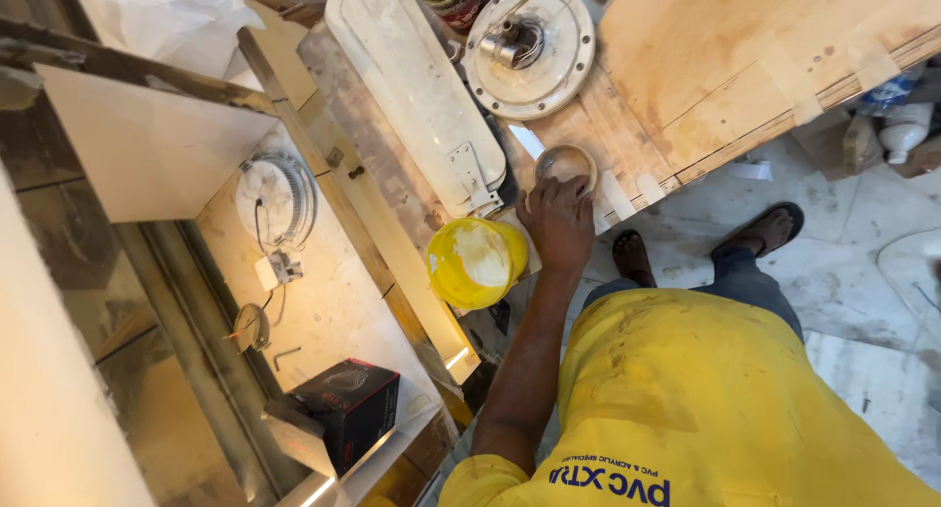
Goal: The person applies small strips of white tape to the edges of a wooden structure. They repeatedly tear off pieces of tape from a roll and press them onto the wood, smoothing them down with their fingers.
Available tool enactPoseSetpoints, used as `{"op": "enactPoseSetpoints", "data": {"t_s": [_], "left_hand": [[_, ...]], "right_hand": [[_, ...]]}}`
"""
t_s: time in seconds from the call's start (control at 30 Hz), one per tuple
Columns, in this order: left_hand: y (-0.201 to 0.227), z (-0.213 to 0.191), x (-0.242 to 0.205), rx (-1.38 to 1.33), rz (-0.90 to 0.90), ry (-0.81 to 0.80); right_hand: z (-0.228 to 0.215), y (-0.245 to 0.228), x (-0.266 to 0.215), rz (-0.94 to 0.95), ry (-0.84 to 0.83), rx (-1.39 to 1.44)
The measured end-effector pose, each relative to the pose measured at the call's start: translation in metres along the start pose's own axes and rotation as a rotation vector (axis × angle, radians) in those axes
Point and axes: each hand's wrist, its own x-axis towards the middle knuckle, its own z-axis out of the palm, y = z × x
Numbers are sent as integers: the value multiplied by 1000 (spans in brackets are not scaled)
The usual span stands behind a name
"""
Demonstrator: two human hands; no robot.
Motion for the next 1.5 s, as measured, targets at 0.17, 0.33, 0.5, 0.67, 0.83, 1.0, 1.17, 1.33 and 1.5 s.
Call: {"op": "enactPoseSetpoints", "data": {"t_s": [0.17, 0.33, 0.5, 0.67, 0.83, 1.0, 1.17, 1.33, 1.5], "left_hand": [[21, -28, -3, -579, 203, -398], [60, -38, 5, -978, 151, -774], [97, -53, -4, -1263, 233, -566], [97, -26, -28, -1066, 152, -495], [92, -11, -30, -954, 188, -480], [97, -6, -18, -1215, 47, -629], [89, 27, -23, -1317, -67, -685], [85, 47, -25, -1388, -209, -696], [84, 63, -25, -1435, -326, -777]], "right_hand": [[107, -118, -57, -491, -236, -141], [147, -212, -98, -722, -441, -378], [137, -186, -89, -278, -459, 62], [132, -163, -89, -241, -536, 604], [118, -158, -85, -306, -639, 734], [95, -133, -80, -185, -514, 512], [95, -181, -98, -600, -505, 132], [96, -207, -115, -656, -441, -52], [101, -190, -128, -587, -384, -35]]}}
